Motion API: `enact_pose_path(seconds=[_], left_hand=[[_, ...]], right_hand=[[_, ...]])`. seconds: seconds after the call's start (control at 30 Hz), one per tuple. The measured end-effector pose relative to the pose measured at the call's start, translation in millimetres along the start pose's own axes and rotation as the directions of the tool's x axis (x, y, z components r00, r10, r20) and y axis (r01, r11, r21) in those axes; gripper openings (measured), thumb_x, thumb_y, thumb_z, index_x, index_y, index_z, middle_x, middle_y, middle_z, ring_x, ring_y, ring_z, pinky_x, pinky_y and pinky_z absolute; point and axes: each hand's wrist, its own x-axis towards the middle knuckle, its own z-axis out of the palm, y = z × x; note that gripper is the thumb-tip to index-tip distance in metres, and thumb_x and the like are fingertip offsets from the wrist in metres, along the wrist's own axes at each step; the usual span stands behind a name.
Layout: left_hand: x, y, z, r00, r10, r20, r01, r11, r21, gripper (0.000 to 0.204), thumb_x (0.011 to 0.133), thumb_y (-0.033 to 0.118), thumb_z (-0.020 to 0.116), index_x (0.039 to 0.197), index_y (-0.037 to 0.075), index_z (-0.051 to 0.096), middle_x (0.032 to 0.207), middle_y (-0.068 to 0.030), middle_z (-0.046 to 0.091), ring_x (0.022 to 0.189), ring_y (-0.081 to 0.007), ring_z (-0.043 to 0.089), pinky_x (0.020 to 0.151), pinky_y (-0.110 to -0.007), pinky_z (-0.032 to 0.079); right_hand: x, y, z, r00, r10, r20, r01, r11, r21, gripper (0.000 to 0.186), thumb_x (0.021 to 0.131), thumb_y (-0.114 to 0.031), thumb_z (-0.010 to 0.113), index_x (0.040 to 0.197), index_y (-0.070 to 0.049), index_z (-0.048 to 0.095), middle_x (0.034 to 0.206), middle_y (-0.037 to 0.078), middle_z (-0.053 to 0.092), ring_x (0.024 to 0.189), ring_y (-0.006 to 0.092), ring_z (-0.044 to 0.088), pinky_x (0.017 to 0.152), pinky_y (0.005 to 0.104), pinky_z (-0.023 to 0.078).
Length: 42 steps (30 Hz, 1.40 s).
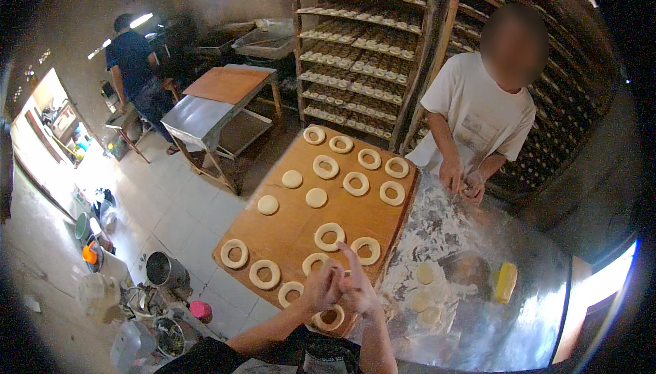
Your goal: The person shapes small pieces of dough into rings by hand and places them on a wooden board. Another person works alongside, also shaping dough and arranging it on the board.
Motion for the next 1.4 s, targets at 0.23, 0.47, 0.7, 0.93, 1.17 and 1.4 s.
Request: enact_pose_path(seconds=[0.23,0.47,0.7,0.93,1.17,1.4], left_hand=[[22.0,-31.3,-69.2,0.996,0.026,0.08,-0.033,0.995,0.099,0.02,0.106,0.026,0.046,0.109,0.008,0.053,0.073,-0.0176,0.065,0.065,-0.0435,0.066,0.054,-0.05,0.051],[37.5,-59.7,-105.1,0.996,0.058,0.068,-0.067,0.989,0.131,0.024,0.106,0.03,0.046,0.111,0.008,0.054,0.077,-0.0198,0.067,0.065,-0.0446,0.066,0.055,-0.051,0.052],[56.6,-60.4,-134.3,0.941,-0.217,0.258,0.163,0.963,0.214,0.032,0.108,0.033,0.042,0.123,0.006,0.049,0.091,-0.0243,0.067,0.079,-0.0484,0.067,0.067,-0.054,0.052],[103.5,-111.4,-130.1,0.992,-0.098,0.082,0.047,0.877,0.478,0.054,0.097,0.035,0.06,0.141,0.008,0.042,0.099,-0.0255,0.063,0.085,-0.0445,0.065,0.069,-0.054,0.05],[78.7,-121.9,-159.5,0.938,-0.26,0.229,0.009,0.679,0.734,0.075,0.089,0.035,0.07,0.151,0.011,0.036,0.113,-0.0199,0.055,0.106,-0.0363,0.056,0.088,-0.053,0.04],[75.2,-116.7,-165.1,0.915,-0.293,0.278,0.026,0.73,0.683,0.08,0.085,0.036,0.073,0.151,0.011,0.036,0.124,-0.023,0.051,0.11,-0.0398,0.052,0.093,-0.053,0.039]], right_hand=[[45.2,16.8,55.4,0.972,0.062,-0.227,-0.101,0.982,-0.161,0.057,0.096,-0.043,0.053,0.137,-0.006,0.044,0.1,0.009,0.06,0.071,0.0153,0.061,0.061,0.0255,0.048],[69.3,40.5,88.7,0.894,0.37,-0.252,-0.266,0.892,0.365,0.061,0.083,-0.018,0.057,0.141,-0.003,0.044,0.074,-0.004,0.051,0.058,0.0041,0.046,0.05,0.0198,0.034],[81.0,61.8,90.9,0.892,0.413,-0.182,-0.387,0.908,0.163,0.053,0.1,-0.035,0.052,0.142,-0.006,0.039,0.126,0.013,0.048,0.079,0.0115,0.051,0.07,0.0234,0.041],[127.7,50.5,110.1,0.654,0.6,-0.461,-0.756,0.545,-0.363,0.069,0.104,-0.05,0.047,0.155,-0.012,0.021,0.132,0.025,0.056,0.113,0.0405,0.059,0.102,0.0541,0.043],[117.3,52.6,120.1,0.835,0.327,-0.443,-0.515,0.179,-0.838,0.082,0.091,-0.027,0.067,0.157,-0.01,0.02,0.128,0.032,0.048,0.126,0.0498,0.043,0.115,0.0624,0.024],[117.6,70.6,130.8,0.84,0.375,-0.393,-0.447,0.066,-0.892,0.088,0.085,-0.033,0.073,0.156,-0.012,0.025,0.129,0.029,0.046,0.128,0.0459,0.04,0.118,0.0652,0.017]])
